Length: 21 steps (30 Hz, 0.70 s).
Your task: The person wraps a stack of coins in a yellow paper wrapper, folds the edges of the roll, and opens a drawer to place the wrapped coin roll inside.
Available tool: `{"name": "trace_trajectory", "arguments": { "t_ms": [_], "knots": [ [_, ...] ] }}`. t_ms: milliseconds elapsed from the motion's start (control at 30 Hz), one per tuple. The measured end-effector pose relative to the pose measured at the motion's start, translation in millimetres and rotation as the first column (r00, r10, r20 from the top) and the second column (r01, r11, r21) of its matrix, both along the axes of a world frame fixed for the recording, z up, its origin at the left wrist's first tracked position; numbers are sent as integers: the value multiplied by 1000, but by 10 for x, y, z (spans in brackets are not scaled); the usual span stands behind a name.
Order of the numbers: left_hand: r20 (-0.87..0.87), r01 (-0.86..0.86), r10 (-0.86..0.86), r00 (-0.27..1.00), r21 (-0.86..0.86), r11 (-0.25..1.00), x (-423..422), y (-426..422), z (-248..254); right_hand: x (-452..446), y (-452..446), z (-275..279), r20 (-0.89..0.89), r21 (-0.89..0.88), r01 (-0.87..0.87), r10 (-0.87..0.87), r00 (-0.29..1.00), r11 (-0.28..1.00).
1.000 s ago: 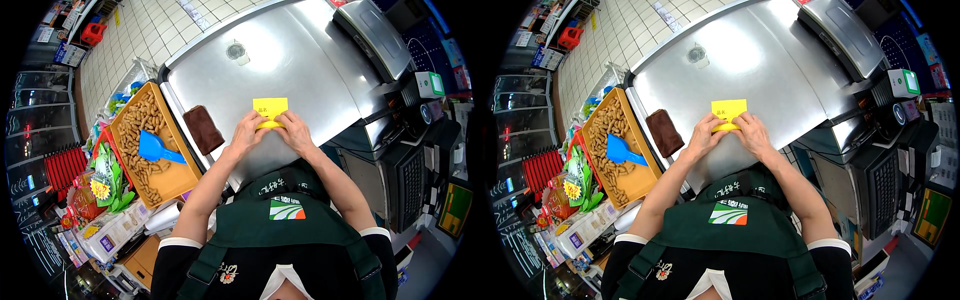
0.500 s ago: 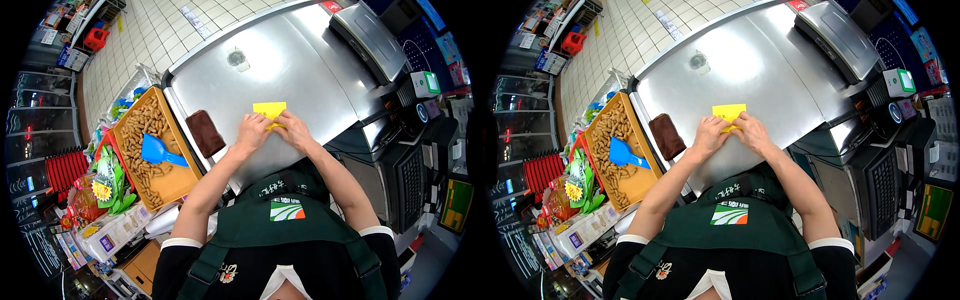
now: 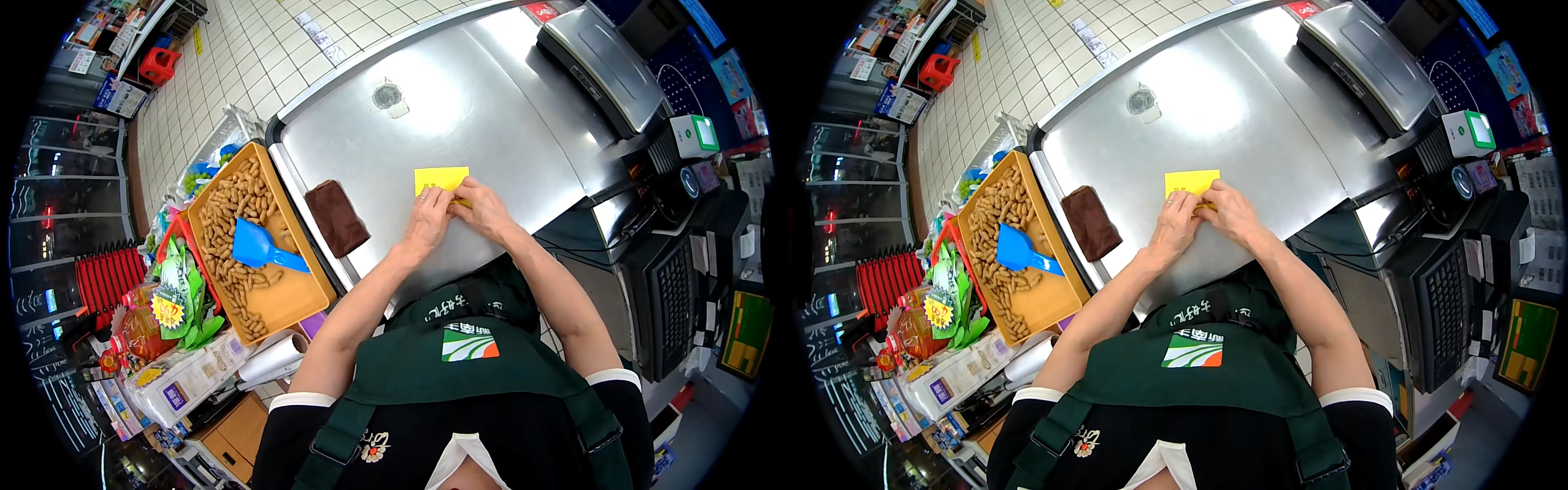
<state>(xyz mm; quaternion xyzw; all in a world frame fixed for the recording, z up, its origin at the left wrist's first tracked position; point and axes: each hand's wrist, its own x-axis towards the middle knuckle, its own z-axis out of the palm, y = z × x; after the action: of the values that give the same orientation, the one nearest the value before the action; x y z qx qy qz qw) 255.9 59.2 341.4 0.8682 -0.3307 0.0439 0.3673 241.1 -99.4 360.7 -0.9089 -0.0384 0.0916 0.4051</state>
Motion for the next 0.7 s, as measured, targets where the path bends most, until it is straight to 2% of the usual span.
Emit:
{"name": "trace_trajectory", "arguments": {
  "t_ms": [167,233,267,333,367,400,467,500,567,700],
  "knots": [
    [-8,23,-23,1000,-1,1000,39,6,-1,38,-43,95,-60,-52,35,-38,997,998],
    [-35,26,-26,999,-9,1000,40,4,-3,144,-114,130,-241,-83,-75,53,969,994],
    [-35,24,-25,999,-9,1000,46,5,-6,193,-180,55,-240,-84,-77,55,969,994],
    [-61,30,-29,998,13,999,46,10,0,259,-309,-108,182,-14,-208,207,961,978],
    [-64,35,-34,997,12,999,39,11,4,271,-354,-145,206,-148,-236,263,943,961],
    [-63,34,-34,997,13,999,49,9,6,265,-371,-77,206,-148,-230,258,944,962],
    [-62,41,-40,997,15,999,59,10,17,242,-397,67,112,-419,-337,417,902,843],
    [-64,39,-37,997,24,999,66,6,19,243,-416,57,113,-420,-333,412,904,844],
    [-72,41,-38,997,34,999,50,12,21,208,-440,10,176,-558,-311,476,862,769],
    [-92,48,-42,995,64,997,78,5,27,167,-461,-6,244,-595,-260,479,843,761]
  ]
}}
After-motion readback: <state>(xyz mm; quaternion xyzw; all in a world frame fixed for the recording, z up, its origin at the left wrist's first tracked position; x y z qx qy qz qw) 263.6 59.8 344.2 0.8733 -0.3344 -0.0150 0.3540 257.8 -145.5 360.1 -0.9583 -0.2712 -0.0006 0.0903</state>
